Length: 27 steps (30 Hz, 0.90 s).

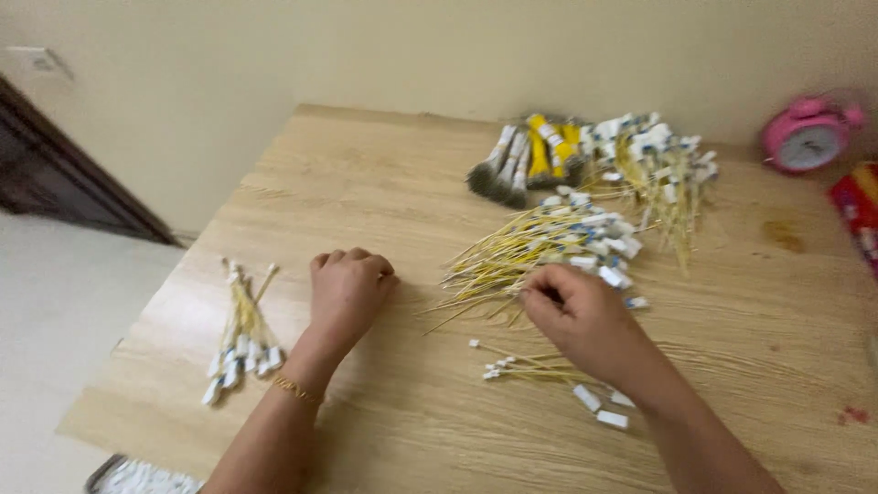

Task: Manually assemble white plastic connectors onto yellow wires on a workbench.

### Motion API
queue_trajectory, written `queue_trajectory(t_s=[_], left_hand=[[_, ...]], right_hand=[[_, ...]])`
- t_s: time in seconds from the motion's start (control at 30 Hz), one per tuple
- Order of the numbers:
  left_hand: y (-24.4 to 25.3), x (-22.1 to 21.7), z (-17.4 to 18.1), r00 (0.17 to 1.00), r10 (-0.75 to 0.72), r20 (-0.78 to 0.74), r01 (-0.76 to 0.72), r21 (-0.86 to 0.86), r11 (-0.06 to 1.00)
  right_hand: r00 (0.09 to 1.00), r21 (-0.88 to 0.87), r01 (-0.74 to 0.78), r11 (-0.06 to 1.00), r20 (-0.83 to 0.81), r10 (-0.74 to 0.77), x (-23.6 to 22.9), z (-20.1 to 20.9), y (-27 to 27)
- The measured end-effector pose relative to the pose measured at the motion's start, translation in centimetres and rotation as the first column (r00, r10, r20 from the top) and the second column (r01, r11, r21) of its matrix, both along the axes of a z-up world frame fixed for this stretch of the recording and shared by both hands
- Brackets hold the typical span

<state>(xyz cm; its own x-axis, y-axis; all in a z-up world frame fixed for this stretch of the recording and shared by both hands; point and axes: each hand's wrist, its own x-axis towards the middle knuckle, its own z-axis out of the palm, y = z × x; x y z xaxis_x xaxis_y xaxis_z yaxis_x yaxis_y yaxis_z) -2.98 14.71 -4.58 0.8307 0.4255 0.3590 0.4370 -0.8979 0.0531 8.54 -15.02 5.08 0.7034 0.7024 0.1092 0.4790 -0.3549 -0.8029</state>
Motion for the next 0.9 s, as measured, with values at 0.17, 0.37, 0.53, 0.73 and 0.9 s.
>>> queue_trajectory(t_s=[0.17, 0.37, 0.53, 0.73, 0.9], left_hand=[[-5.3, 0.1, 7.0, 0.937, -0.167, 0.307, 0.285, -0.391, 0.875], [-13.5, 1.6, 8.5, 0.81, 0.028, 0.586, 0.585, -0.81, 0.047], [-15.9, 3.6, 6.0, 0.799, 0.164, 0.579, 0.598, -0.733, -0.325], [-15.5, 4.0, 4.5, 0.803, 0.195, 0.563, 0.593, -0.726, -0.347], [-15.3, 4.1, 3.7, 0.791, 0.243, 0.562, 0.608, -0.679, -0.411]], right_hand=[[0.991, 0.048, 0.037, 0.998, -0.132, -0.03, 0.1, 0.8, -0.4], [0.986, 0.053, 0.068, 0.996, -0.158, -0.058, 0.3, 1.7, -1.2], [0.982, 0.054, 0.092, 0.994, -0.167, -0.082, 0.5, 2.3, -1.8], [0.978, 0.045, 0.102, 0.994, -0.185, -0.092, 0.4, 2.4, -1.6], [0.975, 0.056, 0.084, 0.995, -0.209, -0.07, 0.1, 2.6, -1.3]])
